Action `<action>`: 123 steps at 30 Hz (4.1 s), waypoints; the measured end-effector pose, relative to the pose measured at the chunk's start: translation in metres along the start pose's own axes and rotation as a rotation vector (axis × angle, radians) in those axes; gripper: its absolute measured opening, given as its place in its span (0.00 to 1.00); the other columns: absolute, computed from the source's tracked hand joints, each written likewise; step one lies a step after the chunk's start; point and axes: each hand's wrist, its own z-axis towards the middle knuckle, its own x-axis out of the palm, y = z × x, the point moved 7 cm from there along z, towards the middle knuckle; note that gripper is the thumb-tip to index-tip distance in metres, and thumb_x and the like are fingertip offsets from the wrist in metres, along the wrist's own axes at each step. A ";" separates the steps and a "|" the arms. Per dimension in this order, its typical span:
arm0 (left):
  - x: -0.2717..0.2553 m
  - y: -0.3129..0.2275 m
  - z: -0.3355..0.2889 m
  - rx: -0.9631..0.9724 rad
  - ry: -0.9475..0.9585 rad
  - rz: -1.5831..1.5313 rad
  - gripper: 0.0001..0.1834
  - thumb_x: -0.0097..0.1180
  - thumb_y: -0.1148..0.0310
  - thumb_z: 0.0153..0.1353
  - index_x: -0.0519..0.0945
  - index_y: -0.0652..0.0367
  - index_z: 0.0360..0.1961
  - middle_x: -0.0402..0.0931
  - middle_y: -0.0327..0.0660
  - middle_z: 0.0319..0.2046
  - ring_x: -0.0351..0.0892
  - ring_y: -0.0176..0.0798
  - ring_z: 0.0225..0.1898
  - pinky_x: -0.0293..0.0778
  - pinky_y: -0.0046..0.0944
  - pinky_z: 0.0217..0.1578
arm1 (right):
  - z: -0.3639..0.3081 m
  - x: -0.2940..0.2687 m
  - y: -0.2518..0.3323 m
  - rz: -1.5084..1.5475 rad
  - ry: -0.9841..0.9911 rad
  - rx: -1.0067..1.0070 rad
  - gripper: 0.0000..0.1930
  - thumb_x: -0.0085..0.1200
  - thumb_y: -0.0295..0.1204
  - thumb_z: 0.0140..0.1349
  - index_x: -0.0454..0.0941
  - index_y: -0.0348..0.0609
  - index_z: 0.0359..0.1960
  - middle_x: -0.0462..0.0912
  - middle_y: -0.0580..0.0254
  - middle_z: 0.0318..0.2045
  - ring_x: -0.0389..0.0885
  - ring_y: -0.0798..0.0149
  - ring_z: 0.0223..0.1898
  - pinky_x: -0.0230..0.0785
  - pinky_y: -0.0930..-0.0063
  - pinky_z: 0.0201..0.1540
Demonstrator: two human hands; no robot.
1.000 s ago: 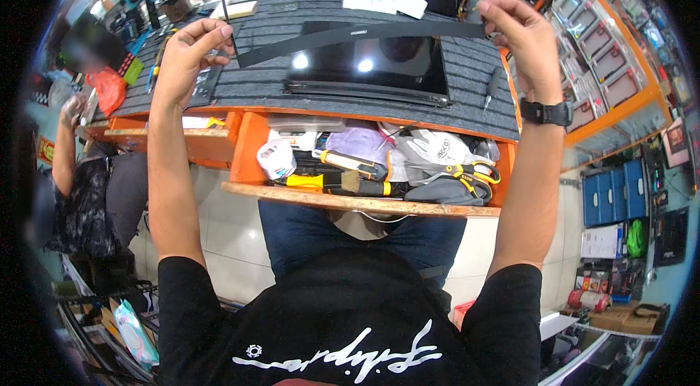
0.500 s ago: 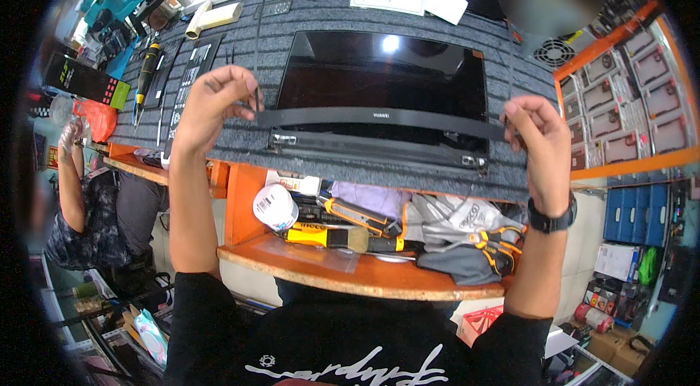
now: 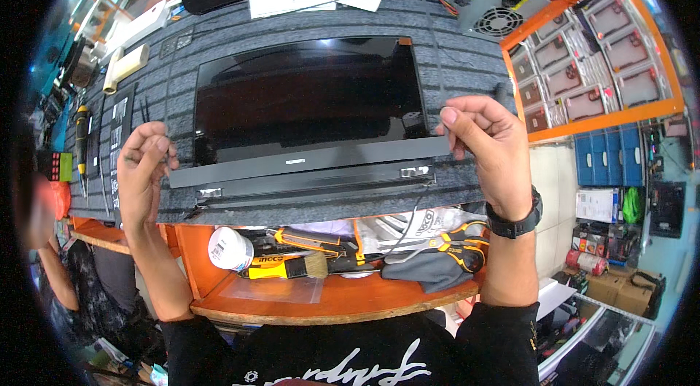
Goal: The person works on a black electronic device, likely a tablet, at a cluttered workbench. They use a screwdriver to remove a small component, then use a brush to clean the device's frame. Finally, they wipe the device with a cloth.
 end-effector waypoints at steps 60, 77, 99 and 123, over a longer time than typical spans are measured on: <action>0.000 -0.003 -0.006 0.127 0.008 -0.026 0.26 0.62 0.76 0.67 0.75 0.72 0.66 0.81 0.38 0.32 0.81 0.31 0.31 0.76 0.30 0.32 | -0.009 0.006 0.011 -0.173 0.084 -0.089 0.24 0.60 0.22 0.70 0.74 0.35 0.67 0.86 0.65 0.35 0.78 0.78 0.32 0.69 0.84 0.35; -0.025 -0.073 -0.105 0.444 -0.069 -0.006 0.13 0.61 0.75 0.66 0.76 0.68 0.49 0.76 0.42 0.35 0.78 0.34 0.30 0.76 0.33 0.31 | -0.073 -0.002 0.044 -0.104 0.054 -0.247 0.26 0.62 0.22 0.68 0.74 0.34 0.67 0.87 0.62 0.36 0.82 0.74 0.36 0.74 0.79 0.41; -0.234 -0.024 -0.266 0.243 -0.244 0.022 0.18 0.65 0.63 0.69 0.68 0.60 0.33 0.63 0.36 0.27 0.63 0.27 0.17 0.68 0.25 0.16 | -0.007 0.034 0.065 -0.305 0.594 -0.309 0.12 0.59 0.27 0.71 0.85 0.39 0.53 0.88 0.58 0.38 0.85 0.70 0.35 0.78 0.75 0.41; -0.205 -0.079 -0.204 0.271 -0.213 0.157 0.22 0.74 0.61 0.58 0.70 0.57 0.26 0.64 0.33 0.23 0.63 0.26 0.15 0.60 0.26 0.09 | 0.037 0.071 0.083 -0.213 0.453 -0.343 0.12 0.55 0.29 0.75 0.84 0.39 0.54 0.85 0.68 0.34 0.80 0.77 0.34 0.70 0.84 0.40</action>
